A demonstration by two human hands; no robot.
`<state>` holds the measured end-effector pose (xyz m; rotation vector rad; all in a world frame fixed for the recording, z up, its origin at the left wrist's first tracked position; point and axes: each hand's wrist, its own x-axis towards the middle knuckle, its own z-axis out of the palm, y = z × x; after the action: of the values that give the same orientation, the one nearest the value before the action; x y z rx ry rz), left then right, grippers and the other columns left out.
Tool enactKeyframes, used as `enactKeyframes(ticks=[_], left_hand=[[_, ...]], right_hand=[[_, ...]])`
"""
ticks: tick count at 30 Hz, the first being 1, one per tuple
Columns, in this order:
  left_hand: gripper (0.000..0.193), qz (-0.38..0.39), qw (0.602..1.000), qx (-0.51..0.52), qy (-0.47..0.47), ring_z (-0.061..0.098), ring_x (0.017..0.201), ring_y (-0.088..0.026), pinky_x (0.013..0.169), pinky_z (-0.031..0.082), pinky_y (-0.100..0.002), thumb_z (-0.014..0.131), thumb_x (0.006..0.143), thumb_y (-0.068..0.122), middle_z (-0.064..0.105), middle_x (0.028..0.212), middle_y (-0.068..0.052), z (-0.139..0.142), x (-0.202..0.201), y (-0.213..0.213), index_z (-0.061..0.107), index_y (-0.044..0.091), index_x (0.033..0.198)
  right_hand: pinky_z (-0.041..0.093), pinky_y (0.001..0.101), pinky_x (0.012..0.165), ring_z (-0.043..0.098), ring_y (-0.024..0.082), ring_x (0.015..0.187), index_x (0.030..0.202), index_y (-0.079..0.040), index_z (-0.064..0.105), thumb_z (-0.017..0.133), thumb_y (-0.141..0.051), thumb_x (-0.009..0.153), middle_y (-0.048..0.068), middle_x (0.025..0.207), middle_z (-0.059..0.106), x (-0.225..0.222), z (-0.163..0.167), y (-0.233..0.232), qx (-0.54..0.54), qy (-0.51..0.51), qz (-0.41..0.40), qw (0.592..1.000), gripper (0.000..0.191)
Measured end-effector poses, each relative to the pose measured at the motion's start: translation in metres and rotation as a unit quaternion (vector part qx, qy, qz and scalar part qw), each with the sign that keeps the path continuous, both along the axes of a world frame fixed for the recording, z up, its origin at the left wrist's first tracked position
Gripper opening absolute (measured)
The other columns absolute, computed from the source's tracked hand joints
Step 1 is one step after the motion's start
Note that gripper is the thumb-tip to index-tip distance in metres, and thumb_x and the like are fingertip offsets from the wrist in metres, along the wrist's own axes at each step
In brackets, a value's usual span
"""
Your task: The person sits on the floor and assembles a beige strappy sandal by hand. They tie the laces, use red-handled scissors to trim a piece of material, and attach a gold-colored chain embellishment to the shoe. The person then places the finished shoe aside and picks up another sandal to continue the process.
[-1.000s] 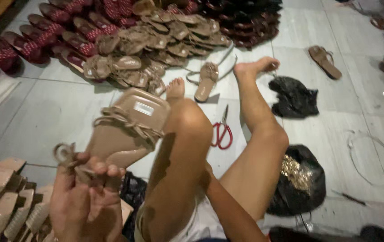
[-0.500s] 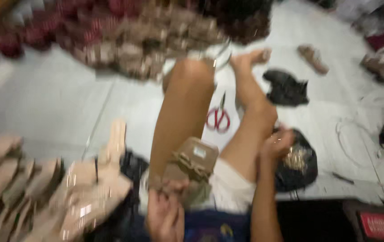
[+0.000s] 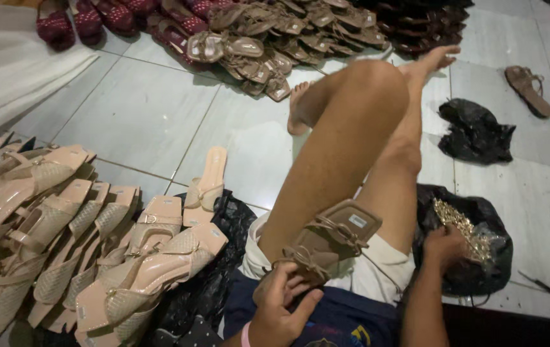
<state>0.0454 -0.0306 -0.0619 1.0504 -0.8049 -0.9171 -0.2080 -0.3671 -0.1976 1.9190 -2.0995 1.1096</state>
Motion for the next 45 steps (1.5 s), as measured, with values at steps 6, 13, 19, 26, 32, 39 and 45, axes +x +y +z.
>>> enactKeyframes(ticks=[6, 13, 19, 26, 32, 39, 45], left_hand=[[0.033, 0.113, 0.985, -0.03, -0.124, 0.071, 0.085, -0.015, 0.075, 0.06, -0.032, 0.085, 0.087, 0.0, 0.071, 0.093, -0.007, 0.02, 0.016, 0.003, 0.052, 0.004, 0.092], [0.044, 0.188, 0.905, -0.055, -0.378, 0.055, 0.115, -0.029, 0.098, 0.045, -0.042, 0.086, 0.08, 0.034, 0.057, 0.119, -0.013, 0.067, 0.054, -0.006, 0.067, 0.007, 0.109], [0.057, 0.062, 0.806, -0.029, -0.588, 0.056, 0.123, -0.028, 0.102, 0.031, -0.055, 0.078, 0.079, 0.042, 0.06, 0.129, -0.011, 0.079, 0.027, -0.023, 0.064, 0.012, 0.125], [0.076, -0.105, 0.816, 0.11, -0.558, 0.057, 0.107, -0.029, 0.089, 0.038, -0.053, 0.074, 0.086, 0.024, 0.061, 0.119, -0.009, 0.063, 0.024, -0.032, 0.044, 0.009, 0.154], [0.05, -0.084, 0.854, 0.058, -0.51, 0.059, 0.1, -0.033, 0.082, 0.045, -0.047, 0.076, 0.085, 0.022, 0.06, 0.106, -0.013, 0.076, 0.04, -0.017, 0.06, 0.005, 0.129], [0.043, -0.084, 0.845, -0.058, -0.526, 0.057, 0.112, -0.038, 0.093, 0.046, -0.048, 0.08, 0.077, 0.029, 0.059, 0.119, -0.021, 0.087, 0.045, -0.008, 0.07, 0.006, 0.112], [0.026, -0.111, 0.818, -0.125, -0.55, 0.062, 0.12, -0.031, 0.1, 0.047, -0.046, 0.08, 0.091, 0.035, 0.069, 0.108, -0.006, 0.067, 0.01, -0.025, 0.074, 0.012, 0.103]], right_hand=[[0.054, 0.0481, 0.081, 0.07, 0.04, 0.084, 0.107, -0.001, 0.081, 0.076, -0.008, 0.09, 0.024, 0.095, 0.074, -0.006, -0.011, 0.003, 0.024, -0.051, -0.006, 0.998, 0.019], [0.047, 0.0544, 0.087, 0.065, 0.046, 0.094, 0.105, 0.003, 0.074, 0.071, -0.016, 0.098, 0.025, 0.102, 0.071, 0.003, -0.018, 0.021, -0.086, -0.011, -0.051, 0.995, 0.02], [0.055, 0.0454, 0.088, 0.072, 0.038, 0.097, 0.112, 0.003, 0.072, 0.069, -0.016, 0.103, 0.02, 0.107, 0.075, 0.005, -0.039, 0.028, -0.129, -0.131, -0.002, 0.983, 0.021], [0.057, 0.0286, 0.081, 0.069, 0.015, 0.093, 0.117, -0.001, 0.067, 0.064, -0.014, 0.104, 0.007, 0.108, 0.073, 0.017, -0.034, 0.056, -0.062, -0.459, 0.122, 0.878, 0.019], [0.059, 0.0287, 0.082, 0.069, 0.016, 0.094, 0.117, 0.002, 0.067, 0.062, -0.013, 0.109, 0.007, 0.107, 0.073, 0.069, 0.058, 0.067, -0.003, -0.394, 0.22, 0.893, 0.018], [0.059, 0.0417, 0.076, 0.075, 0.032, 0.08, 0.108, -0.008, 0.079, 0.072, -0.015, 0.09, 0.019, 0.093, 0.076, 0.165, 0.085, 0.022, 0.239, 0.049, 0.5, 0.831, 0.02], [0.058, 0.0431, 0.081, 0.074, 0.031, 0.089, 0.102, -0.021, 0.082, 0.075, -0.017, 0.084, 0.014, 0.096, 0.076, 0.189, 0.052, -0.024, 0.294, 0.302, 0.469, 0.777, 0.02]])
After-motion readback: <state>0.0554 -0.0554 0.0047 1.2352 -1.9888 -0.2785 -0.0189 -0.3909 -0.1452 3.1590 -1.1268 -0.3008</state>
